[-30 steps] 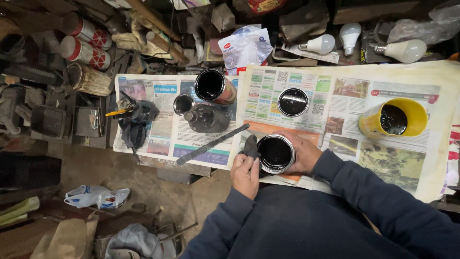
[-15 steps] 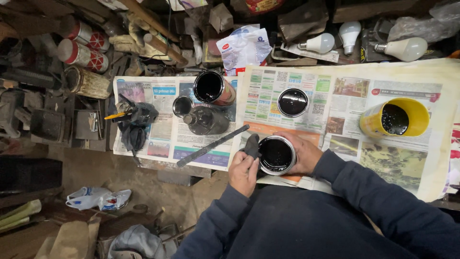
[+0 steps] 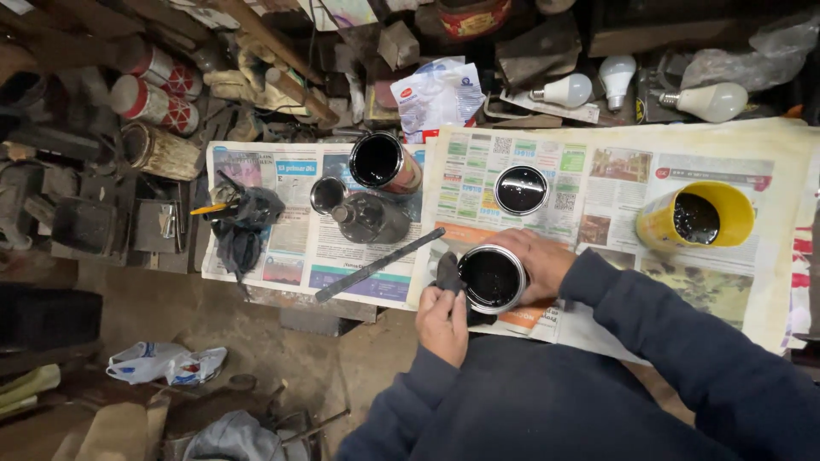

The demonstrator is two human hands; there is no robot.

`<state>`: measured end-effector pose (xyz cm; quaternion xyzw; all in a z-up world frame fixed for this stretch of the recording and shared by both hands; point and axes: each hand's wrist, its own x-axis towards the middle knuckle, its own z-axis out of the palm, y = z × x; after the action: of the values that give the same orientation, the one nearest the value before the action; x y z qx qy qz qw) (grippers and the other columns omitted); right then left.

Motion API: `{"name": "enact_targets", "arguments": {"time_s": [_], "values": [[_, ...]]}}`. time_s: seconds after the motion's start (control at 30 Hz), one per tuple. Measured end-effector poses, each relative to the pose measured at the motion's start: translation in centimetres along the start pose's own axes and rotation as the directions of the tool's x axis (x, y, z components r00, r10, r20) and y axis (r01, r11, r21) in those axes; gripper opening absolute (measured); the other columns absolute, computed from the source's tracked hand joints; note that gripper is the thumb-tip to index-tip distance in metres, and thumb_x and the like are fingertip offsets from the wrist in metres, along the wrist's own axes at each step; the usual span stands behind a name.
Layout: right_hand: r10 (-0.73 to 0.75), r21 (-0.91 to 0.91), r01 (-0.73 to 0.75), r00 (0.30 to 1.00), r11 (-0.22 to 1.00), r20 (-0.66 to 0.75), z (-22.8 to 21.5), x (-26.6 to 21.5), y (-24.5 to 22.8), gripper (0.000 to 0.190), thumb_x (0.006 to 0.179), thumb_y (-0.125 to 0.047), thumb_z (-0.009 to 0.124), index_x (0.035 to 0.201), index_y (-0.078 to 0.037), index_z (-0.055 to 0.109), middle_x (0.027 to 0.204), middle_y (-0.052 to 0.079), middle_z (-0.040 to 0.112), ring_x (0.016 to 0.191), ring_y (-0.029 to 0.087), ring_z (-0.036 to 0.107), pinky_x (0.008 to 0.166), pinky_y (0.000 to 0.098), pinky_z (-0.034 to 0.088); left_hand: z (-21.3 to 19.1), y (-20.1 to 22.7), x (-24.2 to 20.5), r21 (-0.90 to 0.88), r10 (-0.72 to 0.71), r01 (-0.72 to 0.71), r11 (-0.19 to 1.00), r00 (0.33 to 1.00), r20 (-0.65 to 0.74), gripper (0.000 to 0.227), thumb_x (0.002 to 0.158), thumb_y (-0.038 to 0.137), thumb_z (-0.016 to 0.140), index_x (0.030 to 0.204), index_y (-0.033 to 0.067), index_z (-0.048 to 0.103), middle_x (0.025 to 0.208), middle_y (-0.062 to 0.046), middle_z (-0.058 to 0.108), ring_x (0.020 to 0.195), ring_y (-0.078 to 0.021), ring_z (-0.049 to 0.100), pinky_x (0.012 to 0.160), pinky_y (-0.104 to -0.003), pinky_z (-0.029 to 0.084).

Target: The recorder is mixing a dark liquid in tins, wiping them with a rag, and preparing containers on a newspaper-covered workbench.

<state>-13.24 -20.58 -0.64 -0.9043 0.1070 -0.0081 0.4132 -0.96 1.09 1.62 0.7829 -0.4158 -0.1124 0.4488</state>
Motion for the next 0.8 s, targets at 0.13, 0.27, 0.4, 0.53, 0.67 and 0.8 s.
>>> {"name": "enact_targets", "arguments": {"time_s": [0.13,0.27,0.4,0.53,0.67,0.8], "values": [[0.041,0.087,-0.033,0.995,0.996,-0.088,2.1,-1.3,-0.2,0.112,0.054,-0.031,0.098,0.147,-0.009,0.04,0.137,0.015,0.059,0.126,0.033,0.056,0.109,0.0451,0.042,0.4,0.2,0.1,-0.029,-0.034,0.033,0.999,0.999,-0.027,0.013,0.094,0.006,0.068,0.085,-0.0032,0.064,0.085,-0.015,0.057,0.076,-0.0309,0.059,0.069,-0.039,0.048],[0.121,0.34,0.02,0.914,0.94,-0.388,5.1,-2.2,-1.7,0.107,0.054,-0.022,0.096,0.145,-0.005,0.042,0.133,0.017,0.061,0.126,0.034,0.06,0.104,0.0421,0.048,0.2,0.4,-0.2,-0.048,-0.038,0.036,0.998,0.999,-0.034,0.015,0.094,0.006,0.069,0.084,-0.0034,0.063,0.085,-0.015,0.056,0.077,-0.0304,0.059,0.069,-0.039,0.048],[0.133,0.313,0.016,0.885,0.949,-0.446,5.8,-2.1,-1.4,0.095,0.058,-0.02,0.095,0.14,-0.006,0.048,0.131,0.016,0.065,0.123,0.033,0.065,0.102,0.0404,0.051,0.1,0.2,0.0,-0.054,-0.045,0.044,0.998,0.999,-0.01,0.018,0.094,0.005,0.07,0.08,-0.0034,0.062,0.082,-0.014,0.055,0.073,-0.0289,0.057,0.067,-0.038,0.047],[0.11,0.297,0.024,0.898,0.954,-0.426,5.4,-2.0,-0.9,0.095,0.06,-0.021,0.095,0.14,-0.007,0.048,0.132,0.016,0.064,0.123,0.033,0.064,0.102,0.0405,0.051,-0.1,0.2,0.2,-0.035,0.006,-0.007,0.999,1.0,-0.027,0.015,0.093,0.004,0.069,0.083,-0.0034,0.063,0.083,-0.014,0.055,0.075,-0.0288,0.057,0.067,-0.038,0.048],[0.105,0.284,0.013,0.912,0.959,-0.397,5.5,-1.9,0.1,0.099,0.057,-0.025,0.097,0.141,-0.007,0.047,0.131,0.016,0.064,0.122,0.033,0.064,0.102,0.0408,0.052,-0.1,-0.2,0.5,-0.071,-0.009,0.01,0.997,1.0,0.01,0.017,0.094,0.004,0.069,0.081,-0.0032,0.062,0.082,-0.014,0.054,0.073,-0.0282,0.057,0.067,-0.038,0.048],[0.076,0.292,0.039,0.925,0.956,-0.373,5.2,-2.0,0.8,0.104,0.055,-0.028,0.098,0.142,-0.008,0.045,0.133,0.015,0.064,0.122,0.033,0.064,0.102,0.0406,0.052,-0.2,-0.6,0.8,-0.048,0.013,-0.012,0.999,1.0,0.021,0.017,0.093,0.004,0.071,0.081,-0.0029,0.062,0.082,-0.014,0.055,0.074,-0.0285,0.057,0.068,-0.038,0.048]]}}
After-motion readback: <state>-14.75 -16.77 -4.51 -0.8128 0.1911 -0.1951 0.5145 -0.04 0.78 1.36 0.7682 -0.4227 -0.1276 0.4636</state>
